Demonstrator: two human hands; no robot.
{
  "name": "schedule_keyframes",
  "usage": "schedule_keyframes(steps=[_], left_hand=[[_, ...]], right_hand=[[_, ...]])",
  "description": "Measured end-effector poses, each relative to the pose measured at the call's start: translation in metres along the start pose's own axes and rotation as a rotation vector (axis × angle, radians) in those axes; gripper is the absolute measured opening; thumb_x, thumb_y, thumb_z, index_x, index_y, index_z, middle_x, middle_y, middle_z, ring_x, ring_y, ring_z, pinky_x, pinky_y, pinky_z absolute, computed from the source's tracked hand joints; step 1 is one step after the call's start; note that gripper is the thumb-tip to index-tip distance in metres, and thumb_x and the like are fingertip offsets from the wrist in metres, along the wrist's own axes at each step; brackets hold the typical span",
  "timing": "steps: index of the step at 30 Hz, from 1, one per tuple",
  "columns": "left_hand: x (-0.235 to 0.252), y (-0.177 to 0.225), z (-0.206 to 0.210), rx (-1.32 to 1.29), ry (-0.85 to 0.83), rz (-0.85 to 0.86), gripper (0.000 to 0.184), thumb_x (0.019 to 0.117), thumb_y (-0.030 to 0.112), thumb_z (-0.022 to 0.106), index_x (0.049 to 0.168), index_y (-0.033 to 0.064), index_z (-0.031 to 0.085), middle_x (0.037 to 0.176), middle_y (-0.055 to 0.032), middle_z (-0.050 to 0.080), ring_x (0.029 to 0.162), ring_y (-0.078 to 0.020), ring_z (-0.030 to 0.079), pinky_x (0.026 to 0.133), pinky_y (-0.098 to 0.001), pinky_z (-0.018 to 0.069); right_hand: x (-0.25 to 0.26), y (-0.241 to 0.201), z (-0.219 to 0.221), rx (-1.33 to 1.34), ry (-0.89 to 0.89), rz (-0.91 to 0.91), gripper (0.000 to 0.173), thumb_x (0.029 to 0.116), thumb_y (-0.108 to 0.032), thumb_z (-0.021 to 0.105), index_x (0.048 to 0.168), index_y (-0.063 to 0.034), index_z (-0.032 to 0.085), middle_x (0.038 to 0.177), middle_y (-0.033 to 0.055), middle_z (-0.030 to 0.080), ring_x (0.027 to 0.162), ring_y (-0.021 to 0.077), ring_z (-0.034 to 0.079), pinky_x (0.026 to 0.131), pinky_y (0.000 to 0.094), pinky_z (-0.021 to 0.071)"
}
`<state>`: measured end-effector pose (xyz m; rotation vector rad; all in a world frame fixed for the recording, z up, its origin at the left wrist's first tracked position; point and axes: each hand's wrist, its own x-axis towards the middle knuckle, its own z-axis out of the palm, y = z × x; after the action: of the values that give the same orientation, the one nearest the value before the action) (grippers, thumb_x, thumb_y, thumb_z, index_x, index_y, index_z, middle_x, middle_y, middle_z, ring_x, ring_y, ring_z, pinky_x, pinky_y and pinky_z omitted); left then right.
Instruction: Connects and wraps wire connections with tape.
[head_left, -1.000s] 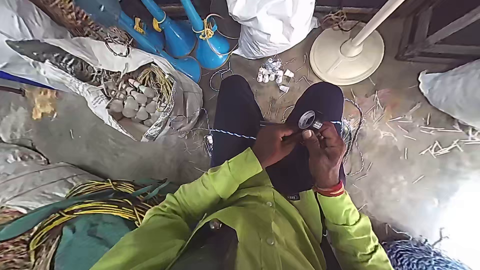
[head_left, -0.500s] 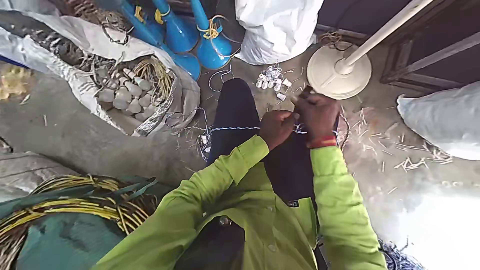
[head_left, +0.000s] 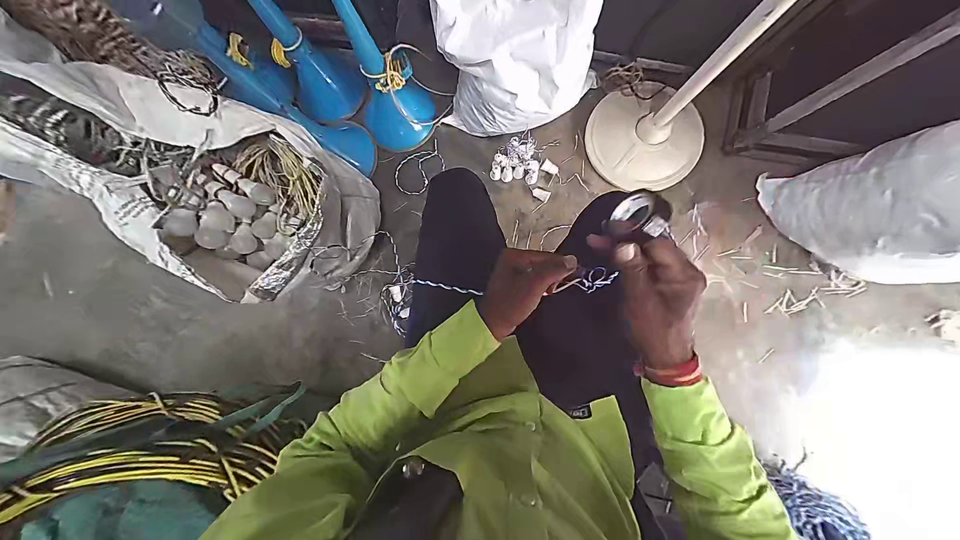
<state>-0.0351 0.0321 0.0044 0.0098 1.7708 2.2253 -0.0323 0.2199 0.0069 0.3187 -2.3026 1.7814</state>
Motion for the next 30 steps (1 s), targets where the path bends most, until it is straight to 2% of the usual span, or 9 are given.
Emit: schedule_keyframes(steps=[3,6,10,12,14,16,18,21,30], left_hand=[[-0.005,0.005,0.002,-0.016,0.032,0.002,0.036,0.1012,0.016,0.057,0.067,0.0089,0.067,0.057,0.0043,0.052,0.048,-0.0024,0.044,0.047,-0.0181,0.0379],[-0.012,-0.001,-0.001,0.115,0.038,0.098,0.040,0.1035,0.020,0.056,0.066,0.0086,0.064,0.057,0.0023,0.057,0.049,-0.0038,0.052,0.048,-0.0211,0.0443],[-0.018,0.000,0.005,0.605,0.147,0.178,0.036,0.1013,0.023,0.061,0.070,0.0060,0.068,0.054,0.0017,0.055,0.045,-0.0037,0.048,0.044,-0.0243,0.0417],[-0.018,-0.003,0.003,0.631,0.128,0.163,0.025,0.1009,0.019,0.064,0.112,-0.0022,0.074,0.070,-0.0056,0.067,0.053,-0.0086,0.058,0.051,-0.0284,0.0513],[-0.015,-0.004,-0.001,0.596,0.090,0.170,0.047,0.1033,0.015,0.061,0.146,-0.0026,0.051,0.089,-0.0096,0.072,0.061,-0.0111,0.065,0.054,-0.0296,0.0575],[-0.016,-0.004,-0.004,0.583,0.038,0.305,0.039,0.1037,0.011,0.056,0.139,-0.0053,0.056,0.100,-0.0108,0.071,0.070,-0.0107,0.067,0.060,-0.0278,0.0596],[-0.017,-0.001,-0.005,0.645,-0.051,0.445,0.025,0.0998,0.007,0.059,0.119,-0.0048,0.071,0.109,-0.0139,0.072,0.092,-0.0150,0.070,0.080,-0.0306,0.0608],[-0.019,0.003,-0.002,0.760,-0.122,0.469,0.022,0.0967,0.005,0.064,0.115,-0.0019,0.075,0.116,-0.0165,0.071,0.108,-0.0200,0.069,0.093,-0.0317,0.0578],[-0.025,0.009,-0.010,0.796,-0.160,0.328,0.014,0.0982,0.006,0.064,0.103,-0.0003,0.075,0.099,-0.0089,0.074,0.090,-0.0101,0.070,0.082,-0.0264,0.0598]], right_hand=[[-0.031,0.001,0.018,-0.141,0.057,-0.057,0.027,0.0916,-0.018,0.078,0.111,-0.0001,0.073,0.109,0.0064,0.076,0.106,0.0113,0.072,0.105,0.0365,0.0559],[-0.043,0.002,0.026,-0.288,0.165,-0.210,0.010,0.0897,0.000,0.069,0.096,0.0012,0.076,0.099,0.0118,0.078,0.102,0.0162,0.075,0.099,0.0347,0.0584],[-0.047,0.007,0.022,-0.319,0.168,-0.363,0.010,0.0931,0.004,0.064,0.089,0.0027,0.073,0.092,0.0130,0.077,0.099,0.0201,0.075,0.102,0.0402,0.0568],[-0.047,0.006,0.020,-0.351,0.172,-0.273,0.011,0.0922,0.003,0.064,0.091,0.0031,0.075,0.092,0.0133,0.077,0.096,0.0182,0.076,0.100,0.0371,0.0583],[-0.046,0.002,0.018,-0.283,0.182,-0.042,0.011,0.0875,-0.002,0.072,0.096,0.0023,0.078,0.093,0.0087,0.078,0.087,0.0080,0.075,0.086,0.0254,0.0611],[-0.041,-0.002,0.013,-0.108,0.175,0.119,0.015,0.0822,-0.001,0.077,0.097,-0.0010,0.075,0.089,-0.0011,0.076,0.076,-0.0020,0.069,0.070,0.0171,0.0593],[-0.036,-0.006,0.008,0.022,0.138,0.182,0.019,0.0812,0.001,0.079,0.099,-0.0032,0.073,0.089,-0.0053,0.076,0.075,-0.0028,0.069,0.069,0.0173,0.0604],[-0.034,-0.004,0.002,0.092,0.060,0.185,0.021,0.0808,0.003,0.079,0.100,-0.0028,0.073,0.090,-0.0050,0.075,0.076,-0.0015,0.069,0.069,0.0179,0.0612],[-0.039,0.005,-0.005,0.158,-0.077,0.083,0.018,0.0892,0.004,0.070,0.107,0.0005,0.072,0.100,0.0031,0.075,0.083,0.0060,0.071,0.074,0.0235,0.0622]])
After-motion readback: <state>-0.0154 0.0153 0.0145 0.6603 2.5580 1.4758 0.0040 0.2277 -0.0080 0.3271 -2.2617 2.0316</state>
